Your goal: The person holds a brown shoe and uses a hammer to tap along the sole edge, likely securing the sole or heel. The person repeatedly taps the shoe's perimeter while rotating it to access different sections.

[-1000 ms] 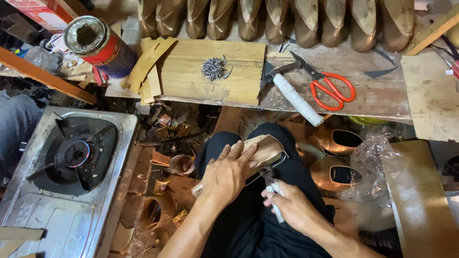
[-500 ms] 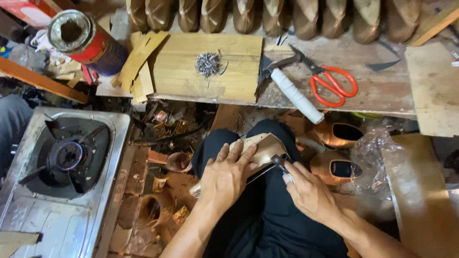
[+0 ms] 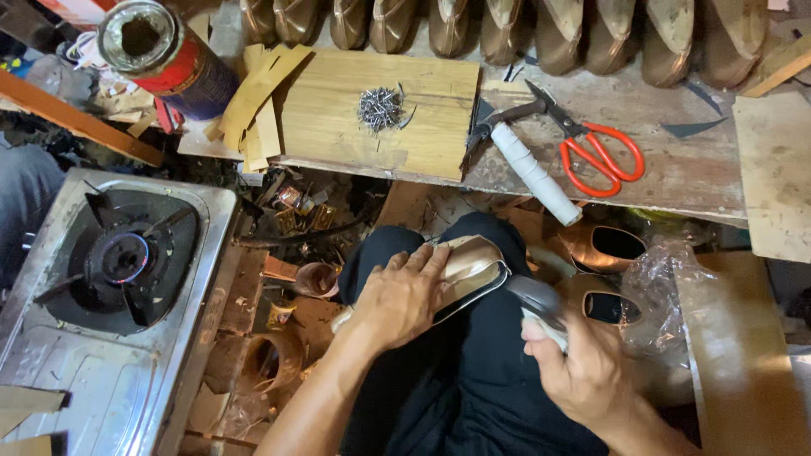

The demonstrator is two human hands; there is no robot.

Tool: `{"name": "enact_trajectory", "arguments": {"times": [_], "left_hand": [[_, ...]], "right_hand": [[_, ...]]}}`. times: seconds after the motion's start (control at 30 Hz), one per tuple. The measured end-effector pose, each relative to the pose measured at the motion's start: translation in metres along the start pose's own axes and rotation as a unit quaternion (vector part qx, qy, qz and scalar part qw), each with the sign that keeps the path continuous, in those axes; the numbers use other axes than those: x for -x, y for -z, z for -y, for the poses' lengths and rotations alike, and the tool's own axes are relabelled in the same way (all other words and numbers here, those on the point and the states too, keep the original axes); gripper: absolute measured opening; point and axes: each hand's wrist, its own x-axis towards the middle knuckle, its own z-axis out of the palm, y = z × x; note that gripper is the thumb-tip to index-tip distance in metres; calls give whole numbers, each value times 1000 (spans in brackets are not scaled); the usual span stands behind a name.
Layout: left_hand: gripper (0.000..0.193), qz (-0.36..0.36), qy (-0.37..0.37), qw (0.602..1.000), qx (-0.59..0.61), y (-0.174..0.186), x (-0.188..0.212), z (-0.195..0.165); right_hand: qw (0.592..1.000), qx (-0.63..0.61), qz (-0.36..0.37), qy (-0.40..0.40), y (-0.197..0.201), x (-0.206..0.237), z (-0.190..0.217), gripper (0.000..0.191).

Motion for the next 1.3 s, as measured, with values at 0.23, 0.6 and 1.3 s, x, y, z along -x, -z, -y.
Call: {"name": "enact_trajectory", "arguments": {"times": [0.23,0.6,1.3], "left_hand": [[67,44,1,999,-13,7,-9,-5],[56,-28,-14,991,133,26,23,-4],[39,-212,91,954,191,-22,124,-10]], "right_hand": [[993,-23,51,-107,-22,7,-15,19],[984,58,135,-98,-58,40,-49,21],[951,-84,266,-131,-70,62,32,50]]}}
